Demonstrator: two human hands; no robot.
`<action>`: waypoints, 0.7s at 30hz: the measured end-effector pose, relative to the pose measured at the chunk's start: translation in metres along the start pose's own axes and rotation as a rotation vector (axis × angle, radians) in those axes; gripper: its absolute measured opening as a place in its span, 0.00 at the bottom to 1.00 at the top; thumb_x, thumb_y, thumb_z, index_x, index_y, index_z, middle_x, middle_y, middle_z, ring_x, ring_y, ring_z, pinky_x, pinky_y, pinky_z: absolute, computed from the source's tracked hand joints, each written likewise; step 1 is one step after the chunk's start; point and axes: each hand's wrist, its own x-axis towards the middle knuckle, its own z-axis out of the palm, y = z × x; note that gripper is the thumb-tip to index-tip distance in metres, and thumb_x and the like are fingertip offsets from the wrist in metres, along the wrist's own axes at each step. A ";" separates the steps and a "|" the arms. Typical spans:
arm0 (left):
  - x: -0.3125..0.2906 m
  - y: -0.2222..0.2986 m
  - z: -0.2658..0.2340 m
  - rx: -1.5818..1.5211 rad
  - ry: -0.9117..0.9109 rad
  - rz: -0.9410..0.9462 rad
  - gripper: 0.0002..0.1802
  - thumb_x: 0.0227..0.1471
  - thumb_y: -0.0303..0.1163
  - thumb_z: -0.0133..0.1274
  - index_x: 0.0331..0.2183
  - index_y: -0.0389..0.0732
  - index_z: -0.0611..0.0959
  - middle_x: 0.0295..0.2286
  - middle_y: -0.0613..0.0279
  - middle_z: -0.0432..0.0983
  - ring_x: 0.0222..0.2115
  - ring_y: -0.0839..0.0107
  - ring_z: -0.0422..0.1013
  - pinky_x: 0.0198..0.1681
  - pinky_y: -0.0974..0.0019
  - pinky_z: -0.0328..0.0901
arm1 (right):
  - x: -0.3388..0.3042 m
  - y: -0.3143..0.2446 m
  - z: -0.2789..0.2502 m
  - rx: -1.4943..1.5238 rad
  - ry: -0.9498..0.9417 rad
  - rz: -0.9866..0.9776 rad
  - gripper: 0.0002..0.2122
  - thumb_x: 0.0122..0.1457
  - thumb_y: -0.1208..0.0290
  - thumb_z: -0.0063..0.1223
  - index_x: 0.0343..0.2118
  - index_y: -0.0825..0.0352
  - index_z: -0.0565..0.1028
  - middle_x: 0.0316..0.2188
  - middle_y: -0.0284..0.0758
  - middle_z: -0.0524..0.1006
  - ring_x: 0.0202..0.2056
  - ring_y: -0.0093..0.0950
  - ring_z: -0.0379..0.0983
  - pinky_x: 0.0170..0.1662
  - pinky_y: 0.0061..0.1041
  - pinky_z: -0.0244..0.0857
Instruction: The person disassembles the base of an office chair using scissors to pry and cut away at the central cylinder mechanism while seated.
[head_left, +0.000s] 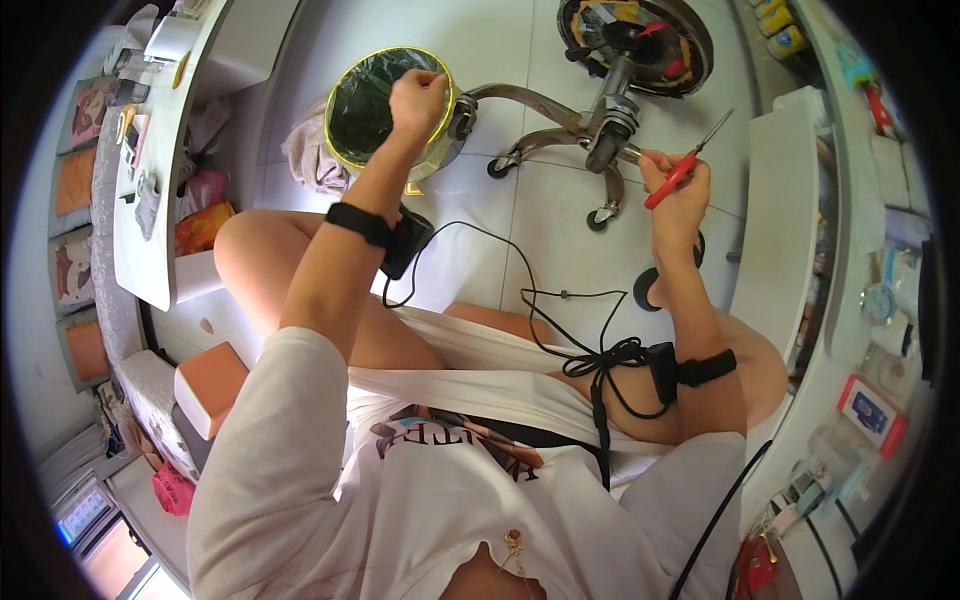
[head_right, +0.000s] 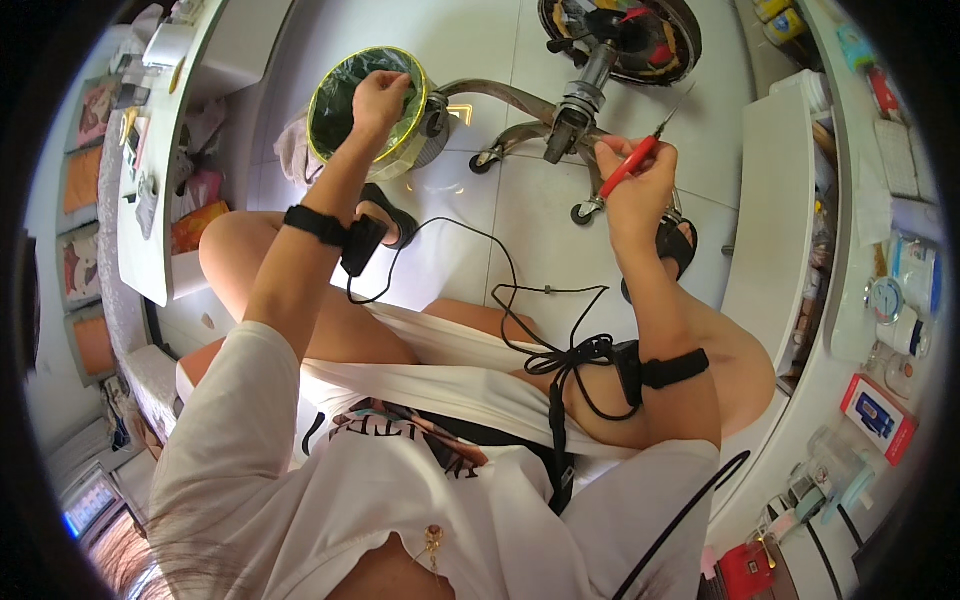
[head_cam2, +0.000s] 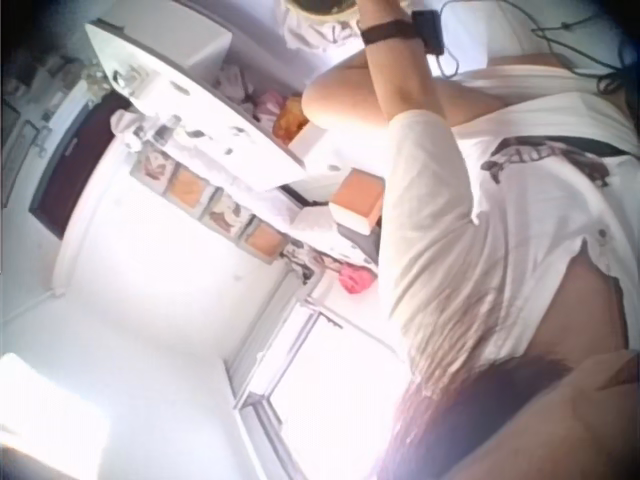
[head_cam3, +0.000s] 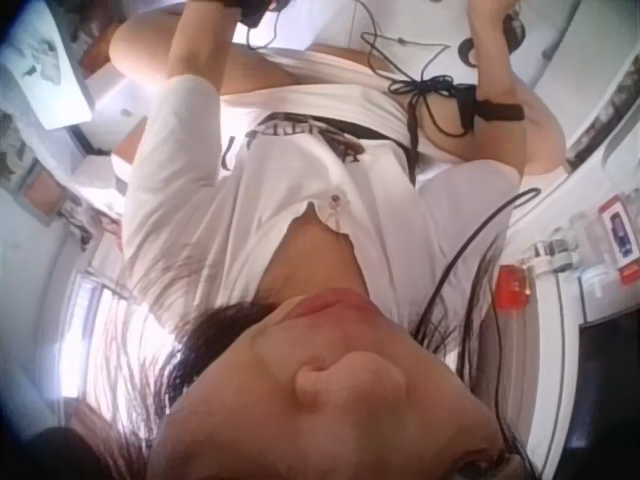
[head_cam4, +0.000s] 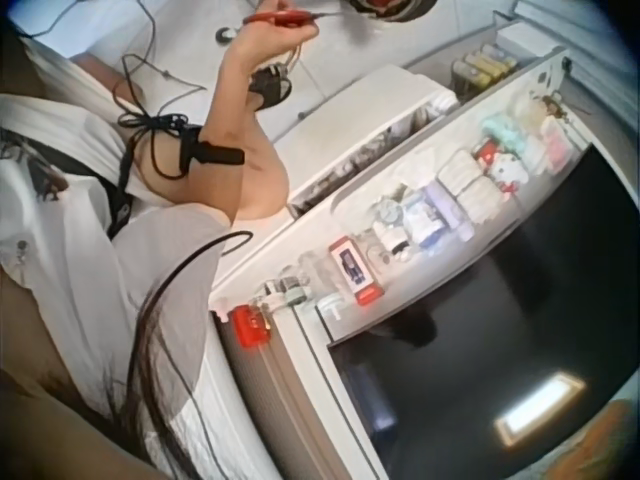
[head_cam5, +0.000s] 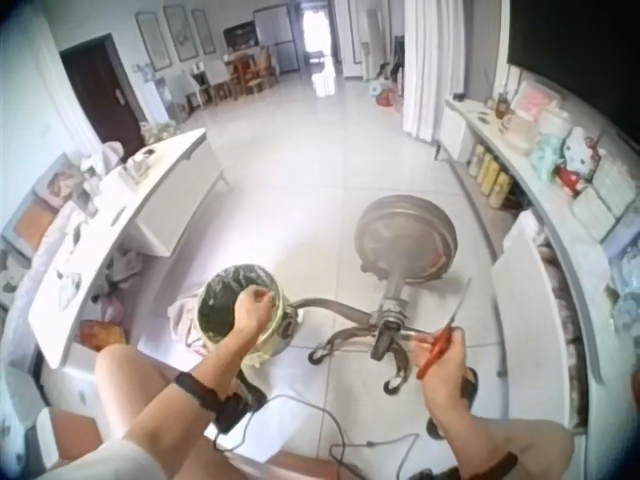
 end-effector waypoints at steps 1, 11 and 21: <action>-0.011 0.018 0.001 -0.040 -0.067 -0.014 0.17 0.42 0.41 0.56 0.30 0.36 0.80 0.29 0.52 0.77 0.33 0.63 0.74 0.38 0.64 0.66 | -0.001 0.002 -0.001 0.003 -0.005 -0.048 0.14 0.48 0.78 0.56 0.33 0.68 0.61 0.32 0.36 0.74 0.25 0.17 0.65 0.26 0.14 0.61; -0.179 0.142 0.005 -0.602 -0.821 0.009 0.22 0.54 0.40 0.46 0.47 0.37 0.68 0.38 0.60 0.70 0.38 0.73 0.66 0.40 0.70 0.64 | -0.054 -0.036 0.019 -0.276 -0.465 -0.214 0.18 0.39 0.82 0.55 0.36 0.69 0.65 0.27 0.36 0.71 0.27 0.29 0.67 0.31 0.24 0.65; -0.137 0.112 -0.004 -0.851 -0.752 -0.255 0.09 0.56 0.32 0.42 0.37 0.38 0.71 0.32 0.62 0.70 0.33 0.72 0.68 0.33 0.68 0.66 | -0.013 -0.022 -0.011 -0.435 -0.123 -0.361 0.13 0.41 0.76 0.58 0.32 0.67 0.71 0.28 0.35 0.71 0.29 0.32 0.70 0.35 0.28 0.64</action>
